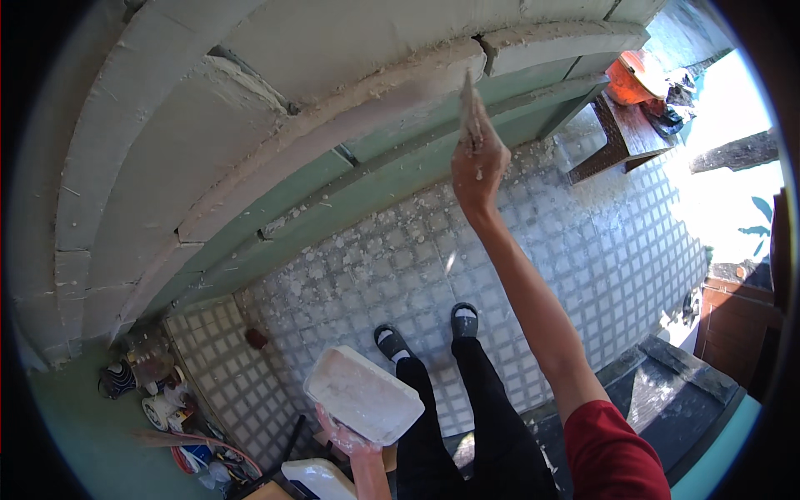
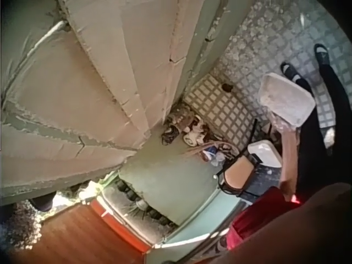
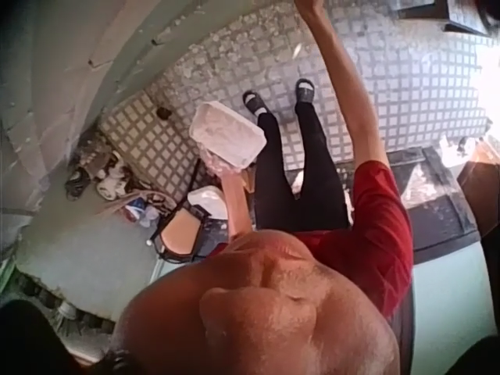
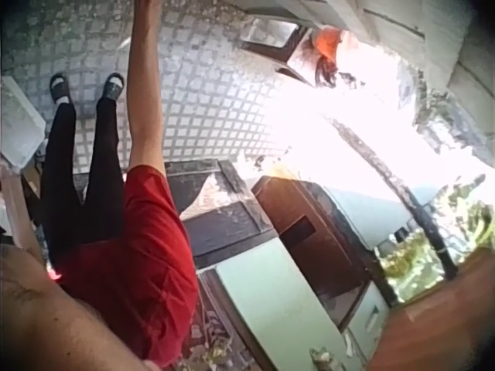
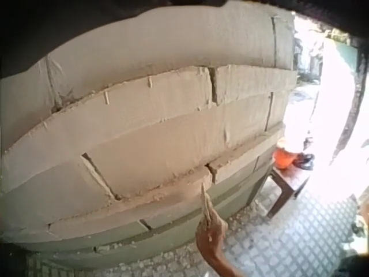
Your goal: Applying and smoothing plaster or putty onto a wall or ceiling joint using a putty knife.
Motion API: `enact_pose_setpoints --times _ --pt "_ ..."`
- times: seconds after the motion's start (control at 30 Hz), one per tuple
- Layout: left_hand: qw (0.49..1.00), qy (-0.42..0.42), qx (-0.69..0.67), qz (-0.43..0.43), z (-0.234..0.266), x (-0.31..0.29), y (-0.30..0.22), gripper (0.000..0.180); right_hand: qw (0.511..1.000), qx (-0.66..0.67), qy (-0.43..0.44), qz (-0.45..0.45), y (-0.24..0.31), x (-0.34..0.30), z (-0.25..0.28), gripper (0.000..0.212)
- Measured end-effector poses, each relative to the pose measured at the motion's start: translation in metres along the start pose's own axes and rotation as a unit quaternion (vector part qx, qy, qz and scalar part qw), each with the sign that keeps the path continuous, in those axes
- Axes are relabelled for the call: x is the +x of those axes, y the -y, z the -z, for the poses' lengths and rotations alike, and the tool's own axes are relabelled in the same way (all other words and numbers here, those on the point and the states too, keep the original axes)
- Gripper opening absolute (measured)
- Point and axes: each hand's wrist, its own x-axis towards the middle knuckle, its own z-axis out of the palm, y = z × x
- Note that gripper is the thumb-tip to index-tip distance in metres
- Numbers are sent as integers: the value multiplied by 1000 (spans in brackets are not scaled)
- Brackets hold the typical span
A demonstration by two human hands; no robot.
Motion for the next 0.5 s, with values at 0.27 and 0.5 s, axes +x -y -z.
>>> enact_pose_setpoints --times 0.27,0.5 --pt "1000 -15 12 -6 -3 12 4 63 970 -109 -6 217 -45 30 -29 55" --pt "999 -28 27 -15 13 29 6 62 964 -80 -29 251 -77 25 -61 56"
